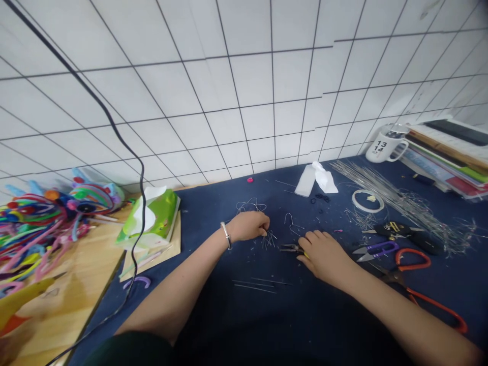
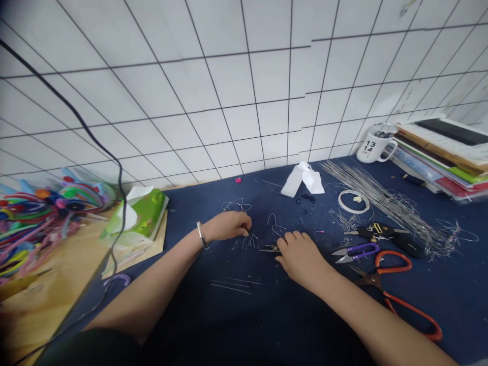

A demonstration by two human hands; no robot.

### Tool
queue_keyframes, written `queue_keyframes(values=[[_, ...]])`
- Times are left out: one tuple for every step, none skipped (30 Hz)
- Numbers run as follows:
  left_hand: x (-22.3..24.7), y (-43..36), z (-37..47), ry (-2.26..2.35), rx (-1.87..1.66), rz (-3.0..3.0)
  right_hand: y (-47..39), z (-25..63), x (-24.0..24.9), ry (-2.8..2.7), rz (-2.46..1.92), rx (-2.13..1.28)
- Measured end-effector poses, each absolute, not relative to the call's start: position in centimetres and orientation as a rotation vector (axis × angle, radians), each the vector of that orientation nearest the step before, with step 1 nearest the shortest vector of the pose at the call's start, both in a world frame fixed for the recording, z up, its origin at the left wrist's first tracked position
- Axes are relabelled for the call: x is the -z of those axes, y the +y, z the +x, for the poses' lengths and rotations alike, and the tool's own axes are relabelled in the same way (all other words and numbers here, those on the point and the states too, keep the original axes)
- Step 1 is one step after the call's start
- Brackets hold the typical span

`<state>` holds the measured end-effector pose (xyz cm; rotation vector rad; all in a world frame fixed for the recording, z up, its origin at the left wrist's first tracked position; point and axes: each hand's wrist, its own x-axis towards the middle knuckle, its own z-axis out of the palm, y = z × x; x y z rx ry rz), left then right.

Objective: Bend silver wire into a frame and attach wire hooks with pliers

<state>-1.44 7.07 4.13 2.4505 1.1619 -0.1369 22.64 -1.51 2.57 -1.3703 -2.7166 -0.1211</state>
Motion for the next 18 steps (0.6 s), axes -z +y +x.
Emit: queue_keyframes(values=[[-4.1,7.0,-1.4,1.156,0.144,2.457,-1.5,22.6,-2.6,-2.717,-1.370,0.118],[-4.1,7.0,-1.4,1.149,0.150,2.462,-1.5,22.6,-2.7,-2.718,-1.370,0.112],[-4.1,7.0,-1.5,1.142,0.159,2.464,-1.5,22.6,-2.7,-2.718,-1.372,0.106],[-4.2,7.0,-1.6,1.138,0.165,2.462,-1.4,22.6,-2.8,-2.719,-1.374,0.098],[-4.4,7.0,-1.7,1.137,0.172,2.454,-1.4,22.6,-2.8,-2.722,-1.377,0.089],[-4.6,7.0,-1.9,1.136,0.180,2.438,-1.4,22.6,-2.8,-2.725,-1.380,0.081],[-4.9,7.0,-2.1,1.136,0.183,2.419,-1.4,22.6,-2.9,-2.729,-1.382,0.074],[-5.1,7.0,-2.2,1.130,0.183,2.399,-1.3,22.6,-2.9,-2.734,-1.385,0.069],[-5.4,7.0,-2.4,1.123,0.174,2.385,-1.3,22.6,-2.9,-2.738,-1.388,0.065],[-5.8,6.9,-2.5,1.113,0.148,2.386,-1.3,22.6,-2.9,-2.741,-1.390,0.062],[-6.1,6.8,-2.6,1.095,0.122,2.397,-1.3,22.6,-2.9,-2.742,-1.393,0.061],[-6.4,6.7,-2.6,1.075,0.088,2.415,-1.3,22.6,-2.9,-2.745,-1.393,0.058],[-6.7,6.6,-2.6,1.053,0.058,2.432,-1.3,22.6,-3.0,-2.745,-1.391,0.054],[-7.1,6.5,-2.6,1.033,0.030,2.441,-1.3,22.6,-3.0,-2.746,-1.386,0.048],[-7.4,6.4,-2.5,1.016,0.006,2.441,-1.3,22.7,-3.1,-2.748,-1.379,0.041],[-7.7,6.2,-2.4,1.003,-0.017,2.429,-1.4,22.7,-3.2,-2.748,-1.371,0.034],[-8.1,6.1,-2.4,0.993,-0.038,2.410,-1.4,22.7,-3.3,-2.748,-1.363,0.028],[-8.4,5.9,-2.3,0.986,-0.063,2.386,-1.4,22.6,-3.4,-2.746,-1.356,0.026]])
